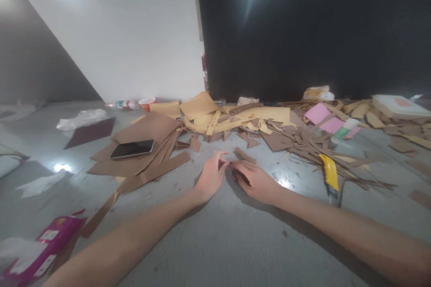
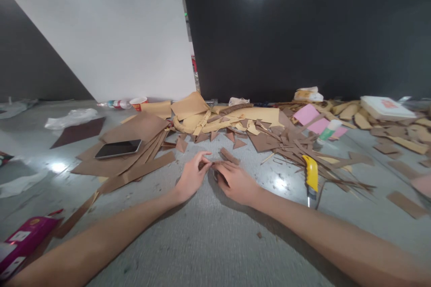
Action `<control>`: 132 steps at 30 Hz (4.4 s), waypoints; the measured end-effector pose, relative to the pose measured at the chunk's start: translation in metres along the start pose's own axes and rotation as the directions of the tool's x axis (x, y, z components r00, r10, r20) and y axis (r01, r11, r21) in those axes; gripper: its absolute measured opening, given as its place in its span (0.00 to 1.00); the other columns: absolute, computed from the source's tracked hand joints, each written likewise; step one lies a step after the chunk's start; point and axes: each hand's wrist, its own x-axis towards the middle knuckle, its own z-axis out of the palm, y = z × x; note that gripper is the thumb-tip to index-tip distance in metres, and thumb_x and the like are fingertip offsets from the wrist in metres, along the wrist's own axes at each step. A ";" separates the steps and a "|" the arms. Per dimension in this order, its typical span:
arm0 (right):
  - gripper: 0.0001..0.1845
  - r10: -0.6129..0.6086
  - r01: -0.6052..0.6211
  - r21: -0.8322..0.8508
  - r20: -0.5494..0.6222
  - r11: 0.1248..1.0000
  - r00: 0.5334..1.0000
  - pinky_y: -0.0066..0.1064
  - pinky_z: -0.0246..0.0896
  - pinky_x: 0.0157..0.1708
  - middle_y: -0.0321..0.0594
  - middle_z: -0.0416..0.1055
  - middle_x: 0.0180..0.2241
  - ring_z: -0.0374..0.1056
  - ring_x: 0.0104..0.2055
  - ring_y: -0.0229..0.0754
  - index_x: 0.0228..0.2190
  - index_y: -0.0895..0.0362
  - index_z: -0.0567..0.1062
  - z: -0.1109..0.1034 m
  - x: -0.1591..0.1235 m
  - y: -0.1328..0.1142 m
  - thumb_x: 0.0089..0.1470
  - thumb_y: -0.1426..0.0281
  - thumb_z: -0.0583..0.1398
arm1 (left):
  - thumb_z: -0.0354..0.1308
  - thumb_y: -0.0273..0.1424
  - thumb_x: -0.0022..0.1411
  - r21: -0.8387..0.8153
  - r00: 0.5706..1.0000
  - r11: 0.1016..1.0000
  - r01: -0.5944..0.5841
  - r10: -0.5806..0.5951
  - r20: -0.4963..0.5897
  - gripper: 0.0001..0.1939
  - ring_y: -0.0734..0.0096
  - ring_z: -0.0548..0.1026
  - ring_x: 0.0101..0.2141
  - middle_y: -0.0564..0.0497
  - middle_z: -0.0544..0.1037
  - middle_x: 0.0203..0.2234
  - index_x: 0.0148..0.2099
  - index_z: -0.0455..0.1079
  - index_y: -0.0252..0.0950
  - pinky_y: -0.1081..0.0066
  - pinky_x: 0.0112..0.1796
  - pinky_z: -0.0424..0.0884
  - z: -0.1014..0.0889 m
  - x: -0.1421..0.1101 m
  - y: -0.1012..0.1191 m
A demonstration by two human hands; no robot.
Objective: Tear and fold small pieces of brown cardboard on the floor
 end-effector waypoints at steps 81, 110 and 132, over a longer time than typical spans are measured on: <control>0.24 0.168 -0.168 0.000 -0.056 0.986 0.984 0.50 0.69 0.58 0.51 0.75 0.54 0.70 0.59 0.52 0.62 0.53 0.69 0.003 -0.002 0.007 0.67 0.72 0.54 | 0.46 0.29 0.75 0.834 0.983 0.525 -0.170 0.027 0.183 0.22 0.38 0.65 0.64 0.32 0.69 0.64 0.65 0.69 0.32 0.38 0.59 0.64 -0.006 -0.014 0.019; 0.24 0.175 -0.175 0.019 -0.015 0.984 0.984 0.47 0.69 0.55 0.48 0.77 0.50 0.73 0.54 0.51 0.61 0.53 0.70 -0.003 0.001 0.001 0.65 0.75 0.55 | 0.50 0.30 0.75 0.721 0.980 0.665 -0.197 0.129 0.149 0.13 0.51 0.72 0.54 0.40 0.79 0.51 0.53 0.74 0.35 0.53 0.55 0.68 -0.011 -0.001 -0.002; 0.25 0.171 -0.171 -0.009 -0.032 0.985 0.985 0.52 0.66 0.61 0.51 0.73 0.58 0.68 0.62 0.53 0.62 0.55 0.69 0.003 0.000 0.007 0.64 0.75 0.56 | 0.55 0.39 0.75 0.719 0.986 0.674 -0.168 0.114 0.123 0.12 0.53 0.69 0.45 0.43 0.72 0.42 0.42 0.68 0.35 0.55 0.47 0.67 -0.010 -0.001 -0.002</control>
